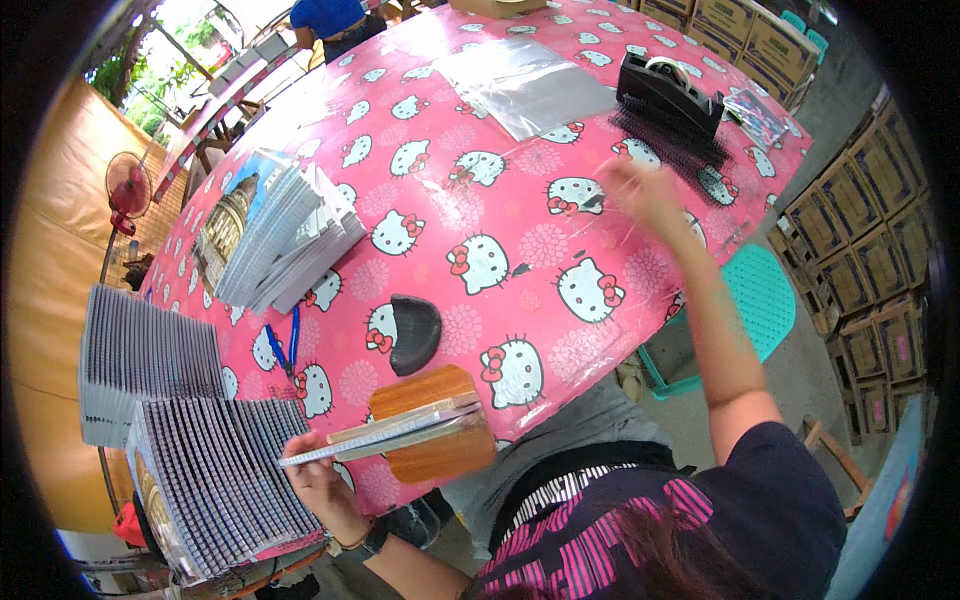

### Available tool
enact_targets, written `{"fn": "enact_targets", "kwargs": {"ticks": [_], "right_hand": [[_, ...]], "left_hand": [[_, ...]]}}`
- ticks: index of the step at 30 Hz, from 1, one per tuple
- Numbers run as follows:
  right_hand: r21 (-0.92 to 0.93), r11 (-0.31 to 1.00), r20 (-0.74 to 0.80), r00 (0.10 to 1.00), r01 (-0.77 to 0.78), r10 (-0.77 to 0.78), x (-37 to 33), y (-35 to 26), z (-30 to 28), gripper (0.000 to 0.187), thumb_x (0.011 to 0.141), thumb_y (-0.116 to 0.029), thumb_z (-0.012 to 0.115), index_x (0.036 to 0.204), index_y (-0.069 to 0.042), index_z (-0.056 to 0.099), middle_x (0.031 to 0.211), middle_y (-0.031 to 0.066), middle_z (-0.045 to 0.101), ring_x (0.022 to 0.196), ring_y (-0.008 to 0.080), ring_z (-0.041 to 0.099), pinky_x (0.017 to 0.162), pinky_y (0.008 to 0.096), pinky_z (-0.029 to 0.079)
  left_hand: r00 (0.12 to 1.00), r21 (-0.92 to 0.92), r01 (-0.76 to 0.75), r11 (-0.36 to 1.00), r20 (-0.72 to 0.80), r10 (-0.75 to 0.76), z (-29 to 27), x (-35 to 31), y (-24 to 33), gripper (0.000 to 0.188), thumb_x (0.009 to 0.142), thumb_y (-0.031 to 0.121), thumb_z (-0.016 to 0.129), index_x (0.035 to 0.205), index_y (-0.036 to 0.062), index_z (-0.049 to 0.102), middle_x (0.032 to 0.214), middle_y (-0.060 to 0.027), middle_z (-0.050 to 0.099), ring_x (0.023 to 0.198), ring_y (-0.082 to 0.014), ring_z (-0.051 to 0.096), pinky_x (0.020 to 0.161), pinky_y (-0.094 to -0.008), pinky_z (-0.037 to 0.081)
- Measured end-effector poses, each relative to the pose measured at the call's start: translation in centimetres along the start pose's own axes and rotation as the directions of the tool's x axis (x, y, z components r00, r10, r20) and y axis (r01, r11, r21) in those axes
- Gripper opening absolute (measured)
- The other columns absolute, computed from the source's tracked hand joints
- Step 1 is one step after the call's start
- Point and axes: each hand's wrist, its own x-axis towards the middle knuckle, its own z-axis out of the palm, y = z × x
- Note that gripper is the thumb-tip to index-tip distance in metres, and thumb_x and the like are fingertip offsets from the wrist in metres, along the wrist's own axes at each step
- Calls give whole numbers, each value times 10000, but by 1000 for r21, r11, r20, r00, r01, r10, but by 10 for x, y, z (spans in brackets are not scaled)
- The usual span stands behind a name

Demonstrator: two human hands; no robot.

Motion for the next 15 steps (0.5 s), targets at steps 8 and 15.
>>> {"fn": "enact_targets", "kwargs": {"ticks": [8,15], "right_hand": [[-671,742,-22,999,16,-41,58,134,-42,291,763,-111,656,1037,-54,574,1013,177,592,990,351,569,846,434,480],[-705,699,37,990,121,-134,66,139,-55,282,755,-31,572,1038,-29,570,942,204,619,911,372,601,810,447,489]], "left_hand": [[965,63,5,998,-262,11,47,12,5,325,930,263,509,1105,-8,549,876,-75,615,808,-124,570,736,-251,439],[948,61,23,998,-319,-2,57,9,5,307,921,237,495,1082,-14,572,846,-78,628,796,-128,582,741,-260,447]]}}
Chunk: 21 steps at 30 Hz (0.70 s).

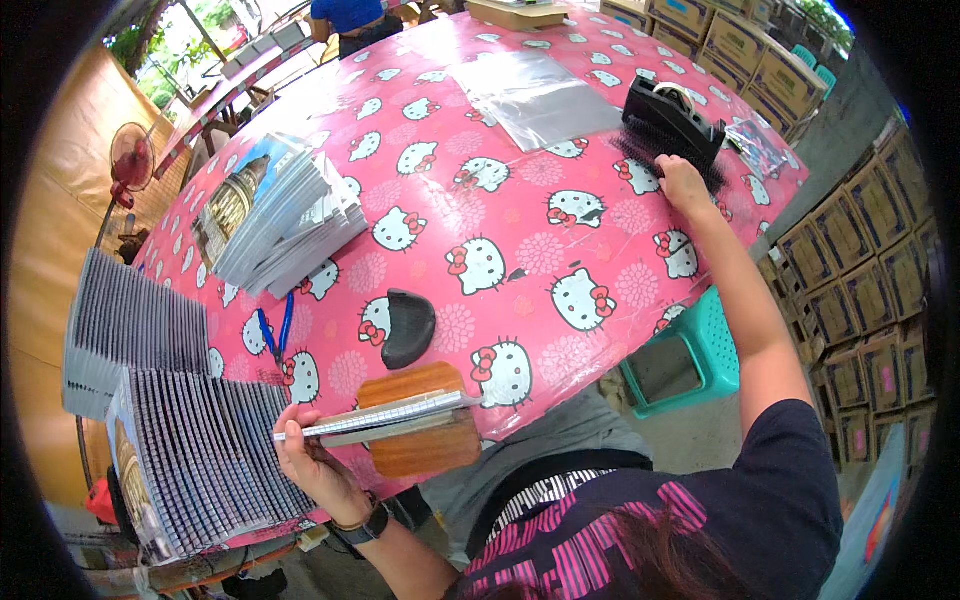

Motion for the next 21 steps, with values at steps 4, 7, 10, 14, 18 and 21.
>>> {"fn": "enact_targets", "kwargs": {"ticks": [4,7,10,14,18,21], "right_hand": [[47,999,-64,998,10,-7,12,2,-15,264,769,-38,550,1031,-37,578,930,204,628,882,370,613,797,450,490],[117,993,-161,987,3,16,16,-9,-33,307,777,-30,509,1079,-53,552,985,209,581,938,384,574,825,460,471],[99,988,-208,973,119,-97,14,-32,-56,395,764,-1,459,1149,-79,496,1019,200,510,989,385,523,839,469,448],[279,957,-113,992,80,-50,-13,-89,-87,381,838,-67,437,1218,-91,461,1017,193,531,950,386,549,838,445,444],[804,594,315,873,-37,-371,-60,-184,-137,338,893,-67,481,1231,-51,481,1056,174,579,913,236,565,822,337,455],[936,319,69,812,147,-579,-104,-244,-156,304,935,-124,482,1224,-46,533,818,19,539,735,100,488,669,269,432]], "left_hand": [[999,16,-43,999,-18,44,1,2,2,373,945,246,451,1168,-43,526,953,-123,635,872,-167,597,787,-290,452],[984,130,-161,978,-58,170,1,0,9,432,951,179,403,1303,-72,420,1241,-188,540,1165,-229,505,981,-341,366],[856,536,-408,739,-58,514,27,-17,27,522,942,196,426,1374,-79,325,1422,-187,368,1337,-270,321,1109,-380,191],[660,623,-720,305,480,579,65,-61,25,967,738,562,678,1436,35,267,1330,-145,465,1292,-290,370,1084,-591,-27],[763,675,-645,359,595,252,85,-64,31,695,658,470,771,1208,110,548,1001,-21,555,1076,-232,496,1065,-628,-19],[732,680,-679,277,598,327,87,-64,23,493,628,424,794,1017,159,644,891,14,533,995,-207,511,1065,-630,-1]]}}
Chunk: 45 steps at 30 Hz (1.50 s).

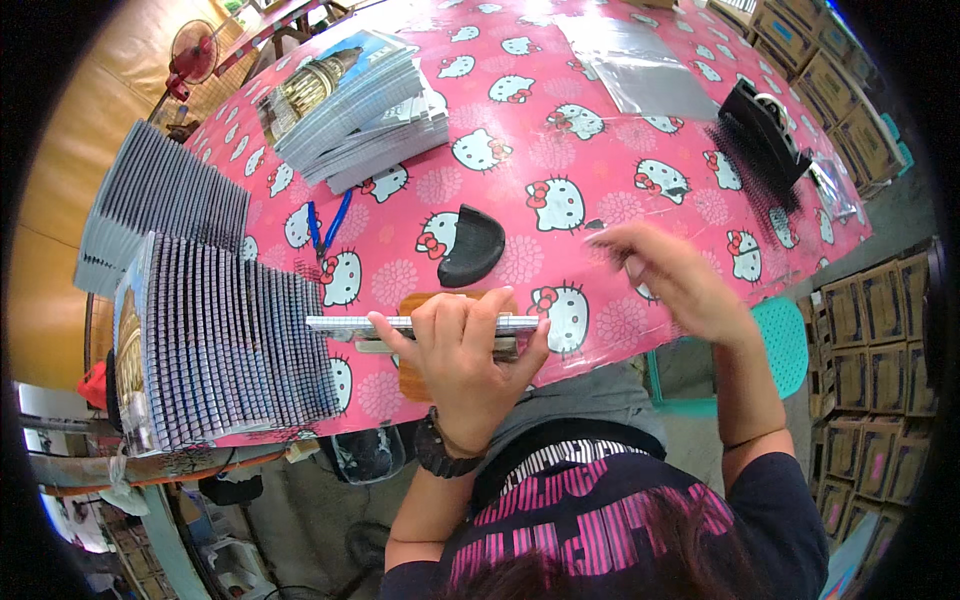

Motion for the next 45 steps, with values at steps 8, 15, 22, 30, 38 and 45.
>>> {"fn": "enact_targets", "kwargs": {"ticks": [8,15,22,30,38,45], "right_hand": [[135,988,-5,997,75,-75,8,-21,32,225,802,-31,645,1026,-40,660,845,60,617,772,158,583,688,282,459],[164,978,47,990,126,-135,12,-23,33,183,772,-6,636,953,-32,639,841,95,587,797,235,597,705,319,476],[182,973,35,988,143,-151,17,-20,36,157,800,-10,608,956,-15,627,853,102,598,821,242,608,723,328,485],[185,975,107,983,126,-147,18,-26,35,163,806,-12,597,966,-19,626,844,113,594,808,261,609,715,337,485],[118,963,190,946,243,-262,10,-23,29,250,767,8,631,1013,-37,633,831,98,597,739,244,603,635,337,477],[52,993,63,992,108,-111,9,-37,36,385,831,-33,605,1213,-61,570,746,42,604,681,141,595,599,283,476]], "left_hand": [[999,-237,-17,971,46,29,-20,8,0,314,702,267,754,984,168,657,899,3,584,940,-187,555,1089,-577,84],[998,-312,-57,948,-6,58,-19,7,-9,199,729,155,733,921,155,680,834,18,612,842,-174,576,1035,-432,248],[998,-303,-56,951,-12,55,-19,5,-10,174,726,135,727,892,147,676,834,14,616,835,-173,580,1041,-427,244],[996,-299,-82,951,-54,68,-14,-1,-12,167,721,141,728,876,166,671,824,33,608,870,-159,588,1105,-473,144],[991,-312,-106,944,-114,74,-9,-9,-12,184,720,141,743,883,173,664,837,35,618,887,-159,597,1121,-495,96],[996,-397,-93,913,-28,89,-16,4,-3,232,739,142,724,952,176,638,897,34,590,869,-157,579,1073,-502,125]]}}
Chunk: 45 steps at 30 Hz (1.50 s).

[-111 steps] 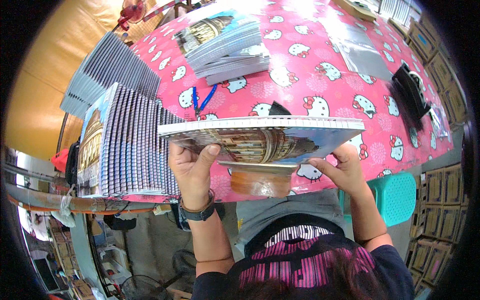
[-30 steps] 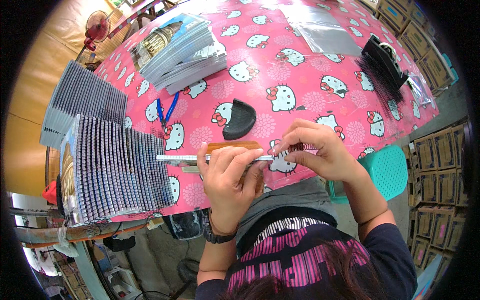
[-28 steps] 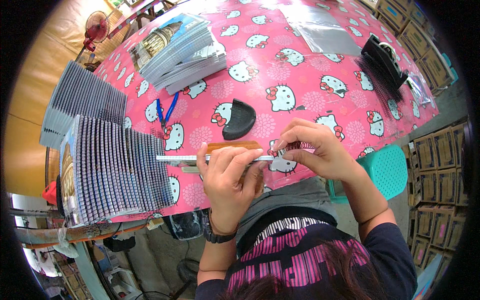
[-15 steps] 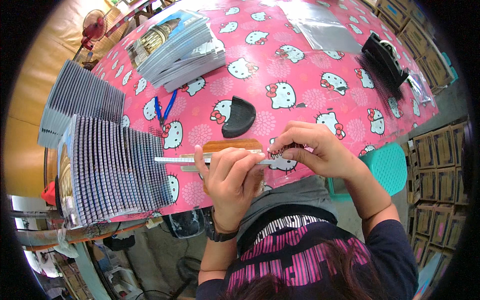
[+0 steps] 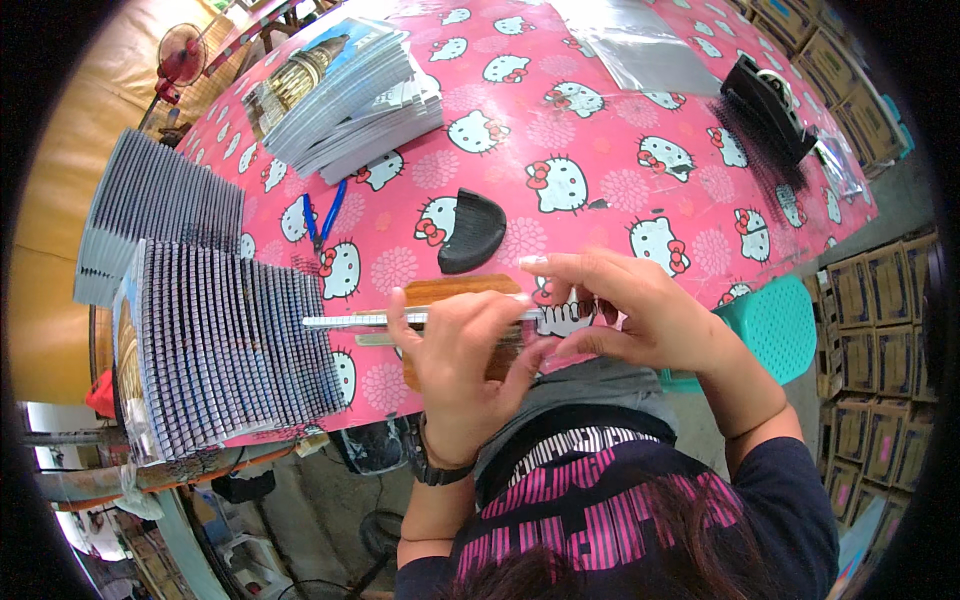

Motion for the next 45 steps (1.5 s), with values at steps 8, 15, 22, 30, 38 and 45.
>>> {"fn": "enact_targets", "kwargs": {"ticks": [8,15,22,30,38,45], "right_hand": [[27,977,227,953,-212,200,61,49,-20,534,789,-168,701,1277,-64,511,936,119,638,883,173,604,739,307,501],[-488,853,307,951,187,-33,107,114,58,609,638,-346,762,1134,-48,574,1369,222,398,1235,408,399,1013,449,372],[-510,854,227,974,102,19,99,117,67,529,631,-363,747,1069,-99,610,1408,188,356,1152,452,430,973,494,389],[522,790,93,942,-321,321,43,100,37,581,731,-345,674,1190,-18,532,1154,111,555,1062,180,515,931,313,392],[663,710,152,971,-237,183,26,82,19,792,730,-636,605,1145,36,551,1130,109,580,1059,192,531,938,316,397],[675,724,141,988,-143,64,26,69,14,808,755,-693,547,1086,42,588,1194,203,557,1129,298,523,983,428,381]], "left_hand": [[984,169,-65,984,177,35,-5,3,-3,160,788,266,673,907,168,630,854,27,558,848,-163,555,1005,-470,196],[990,129,-80,988,128,63,-8,-3,-11,107,800,266,648,876,196,624,839,49,575,855,-137,549,941,-406,242],[989,75,-114,991,99,106,-8,-1,-17,211,770,260,679,966,208,621,859,69,564,921,-107,540,894,-402,245],[997,116,-49,992,62,42,-7,3,-14,112,776,255,663,830,190,590,818,67,567,906,-121,547,890,-421,258],[996,43,-72,997,62,69,-5,8,-16,175,737,277,707,847,178,613,801,52,583,889,-154,563,897,-439,271],[1000,74,14,997,21,-16,-14,9,-19,228,697,310,737,820,162,614,765,28,581,863,-170,565,954,-473,244]]}}
